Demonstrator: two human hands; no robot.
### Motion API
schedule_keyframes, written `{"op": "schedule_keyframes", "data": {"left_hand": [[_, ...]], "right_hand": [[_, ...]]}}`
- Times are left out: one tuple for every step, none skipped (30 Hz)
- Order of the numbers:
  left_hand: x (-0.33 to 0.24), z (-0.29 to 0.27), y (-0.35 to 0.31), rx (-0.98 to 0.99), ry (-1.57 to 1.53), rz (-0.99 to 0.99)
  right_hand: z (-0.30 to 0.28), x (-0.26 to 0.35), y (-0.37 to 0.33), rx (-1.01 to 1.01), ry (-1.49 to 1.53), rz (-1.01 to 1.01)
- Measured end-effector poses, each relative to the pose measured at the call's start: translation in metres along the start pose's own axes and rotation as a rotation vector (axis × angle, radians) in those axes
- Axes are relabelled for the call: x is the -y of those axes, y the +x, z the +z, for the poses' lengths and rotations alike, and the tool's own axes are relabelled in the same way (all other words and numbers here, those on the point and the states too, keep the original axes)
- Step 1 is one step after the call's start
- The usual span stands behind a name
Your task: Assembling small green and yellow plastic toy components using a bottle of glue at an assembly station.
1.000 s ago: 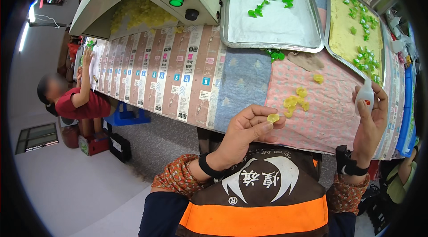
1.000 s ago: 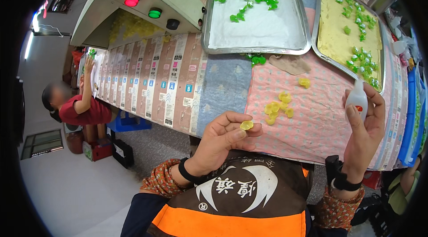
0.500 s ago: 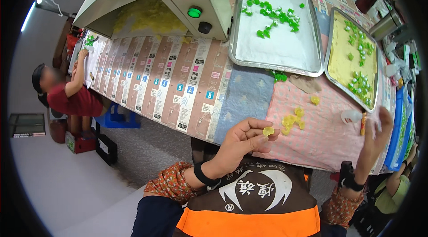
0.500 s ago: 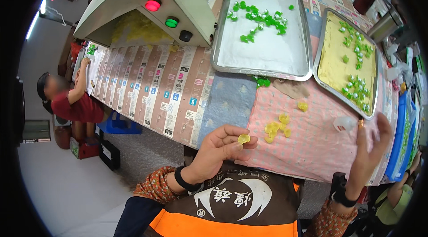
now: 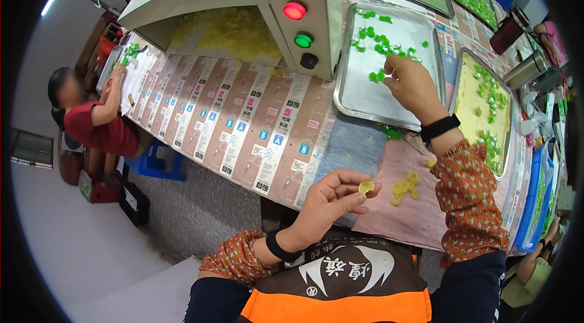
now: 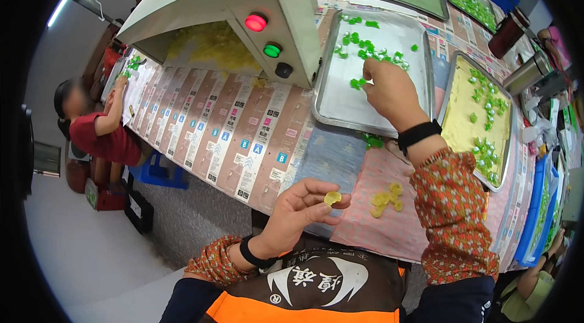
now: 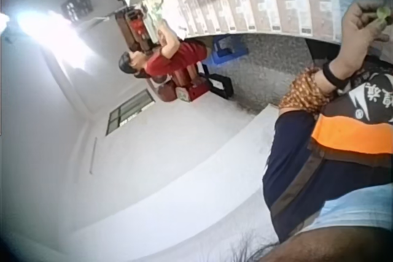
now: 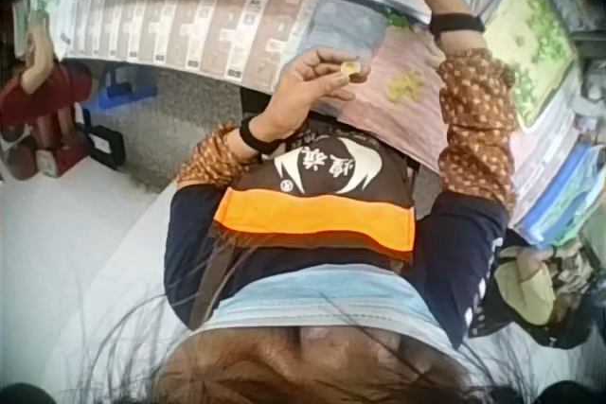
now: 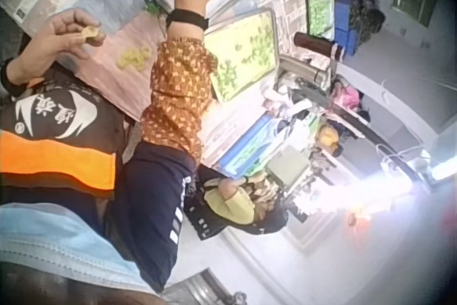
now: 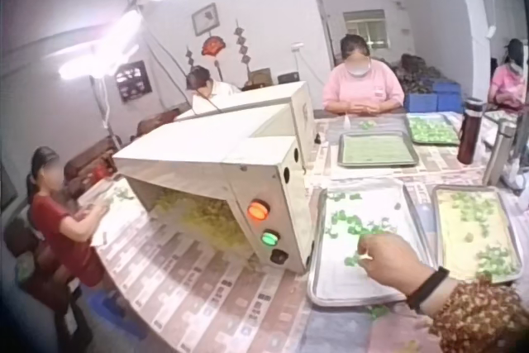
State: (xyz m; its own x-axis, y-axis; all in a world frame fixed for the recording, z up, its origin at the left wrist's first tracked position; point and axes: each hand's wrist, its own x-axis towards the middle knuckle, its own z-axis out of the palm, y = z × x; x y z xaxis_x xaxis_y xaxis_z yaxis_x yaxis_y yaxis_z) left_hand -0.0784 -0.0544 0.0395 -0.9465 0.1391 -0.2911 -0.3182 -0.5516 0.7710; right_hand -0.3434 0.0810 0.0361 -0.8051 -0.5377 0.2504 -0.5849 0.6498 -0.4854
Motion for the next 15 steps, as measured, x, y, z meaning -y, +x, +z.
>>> {"op": "schedule_keyframes", "data": {"left_hand": [[0.0, -0.003, -0.001, -0.013, -0.006, 0.006], [-0.001, -0.006, -0.001, -0.022, -0.007, 0.014], [-0.001, -0.009, -0.002, -0.033, -0.009, 0.021], [-0.001, -0.012, -0.003, -0.044, -0.018, 0.02], [-0.002, -0.014, -0.003, -0.049, -0.01, 0.022], [-0.002, -0.016, -0.003, -0.05, -0.003, 0.023], [-0.002, -0.017, -0.003, -0.054, -0.01, 0.02], [-0.002, -0.019, -0.003, -0.054, -0.017, 0.015], [-0.001, -0.02, -0.002, -0.054, -0.023, 0.011], [-0.001, -0.02, -0.002, -0.055, -0.027, 0.009], [-0.001, -0.02, -0.002, -0.059, -0.023, 0.004], [0.0, -0.019, -0.002, -0.062, -0.017, -0.001], [0.0, -0.019, -0.002, -0.061, -0.018, -0.003], [0.002, -0.018, -0.002, -0.057, -0.023, 0.002], [0.002, -0.017, -0.002, -0.057, -0.027, 0.006]], "right_hand": [[0.008, -0.002, 0.006, 0.039, -0.047, 0.02], [0.014, -0.005, 0.012, 0.05, -0.043, 0.012], [0.019, -0.006, 0.016, 0.071, -0.082, -0.001], [0.023, -0.008, 0.019, 0.092, -0.122, -0.012], [0.029, -0.011, 0.023, 0.091, -0.149, -0.026], [0.032, -0.015, 0.025, 0.101, -0.149, -0.027], [0.035, -0.019, 0.026, 0.083, -0.164, -0.045], [0.038, -0.022, 0.026, 0.064, -0.179, -0.061], [0.038, -0.022, 0.027, 0.078, -0.162, -0.059], [0.038, -0.021, 0.027, 0.083, -0.163, -0.057], [0.037, -0.019, 0.027, 0.101, -0.17, -0.051], [0.037, -0.017, 0.027, 0.116, -0.177, -0.044], [0.038, -0.017, 0.027, 0.118, -0.178, -0.042], [0.038, -0.018, 0.026, 0.079, -0.184, -0.055], [0.036, -0.013, 0.024, 0.042, -0.187, -0.068]]}}
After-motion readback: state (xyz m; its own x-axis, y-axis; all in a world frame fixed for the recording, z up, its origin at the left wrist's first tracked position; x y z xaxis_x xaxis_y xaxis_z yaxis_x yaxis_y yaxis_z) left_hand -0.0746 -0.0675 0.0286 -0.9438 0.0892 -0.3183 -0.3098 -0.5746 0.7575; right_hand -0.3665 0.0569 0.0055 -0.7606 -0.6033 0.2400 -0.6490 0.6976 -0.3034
